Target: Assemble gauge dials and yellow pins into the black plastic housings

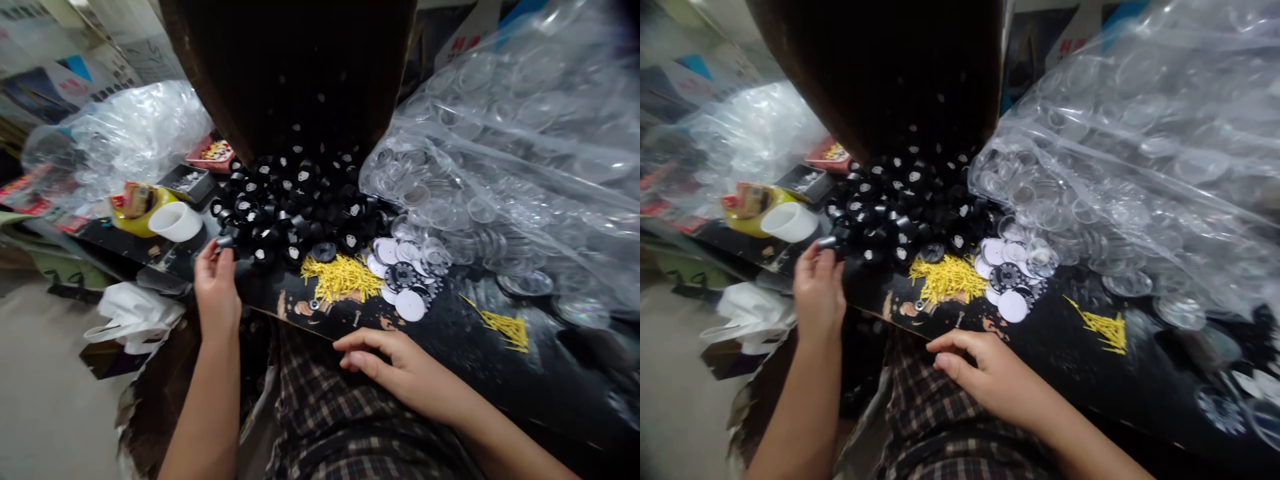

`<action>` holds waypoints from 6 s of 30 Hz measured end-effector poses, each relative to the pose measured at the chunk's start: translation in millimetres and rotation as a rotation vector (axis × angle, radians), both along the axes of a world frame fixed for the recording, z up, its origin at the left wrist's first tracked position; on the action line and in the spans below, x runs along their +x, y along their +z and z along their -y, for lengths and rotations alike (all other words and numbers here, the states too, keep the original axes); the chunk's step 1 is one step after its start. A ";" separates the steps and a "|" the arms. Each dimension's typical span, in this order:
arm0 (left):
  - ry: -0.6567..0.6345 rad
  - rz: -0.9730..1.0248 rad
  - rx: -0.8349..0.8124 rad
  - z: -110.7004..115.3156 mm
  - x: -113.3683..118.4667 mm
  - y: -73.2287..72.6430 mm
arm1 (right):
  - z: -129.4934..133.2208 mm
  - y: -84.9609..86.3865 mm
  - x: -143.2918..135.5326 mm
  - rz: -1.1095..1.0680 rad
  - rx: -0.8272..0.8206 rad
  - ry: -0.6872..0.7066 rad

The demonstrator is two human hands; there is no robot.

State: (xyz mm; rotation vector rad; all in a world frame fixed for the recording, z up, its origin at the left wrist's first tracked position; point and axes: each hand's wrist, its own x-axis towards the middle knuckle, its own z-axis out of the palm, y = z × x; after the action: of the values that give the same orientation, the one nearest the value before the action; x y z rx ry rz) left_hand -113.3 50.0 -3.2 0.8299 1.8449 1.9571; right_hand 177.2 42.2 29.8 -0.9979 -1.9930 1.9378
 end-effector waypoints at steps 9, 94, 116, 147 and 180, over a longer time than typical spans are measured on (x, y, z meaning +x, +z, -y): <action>-0.227 0.799 -0.134 41.5 107.6 26.0 | -42.9 -9.5 44.9 0.282 0.574 -0.412; -0.488 0.861 -0.093 54.3 168.1 6.0 | -51.0 -18.7 7.9 0.669 0.929 -0.091; -0.510 0.988 -0.113 49.6 164.0 14.8 | -25.4 5.8 18.1 0.211 0.779 -0.206; -0.503 0.184 -0.347 56.4 174.2 28.2 | -7.2 16.4 14.3 0.217 0.556 -0.265; -0.612 0.836 -0.273 48.1 182.3 -6.5 | -104.4 -10.0 76.9 0.756 0.912 -0.397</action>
State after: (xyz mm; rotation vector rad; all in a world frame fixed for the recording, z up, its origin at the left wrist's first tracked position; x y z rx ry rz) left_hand 69.0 2.0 -9.6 0.3298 1.1327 1.3124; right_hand 254.1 146.6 19.8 -1.7366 -2.3439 0.3139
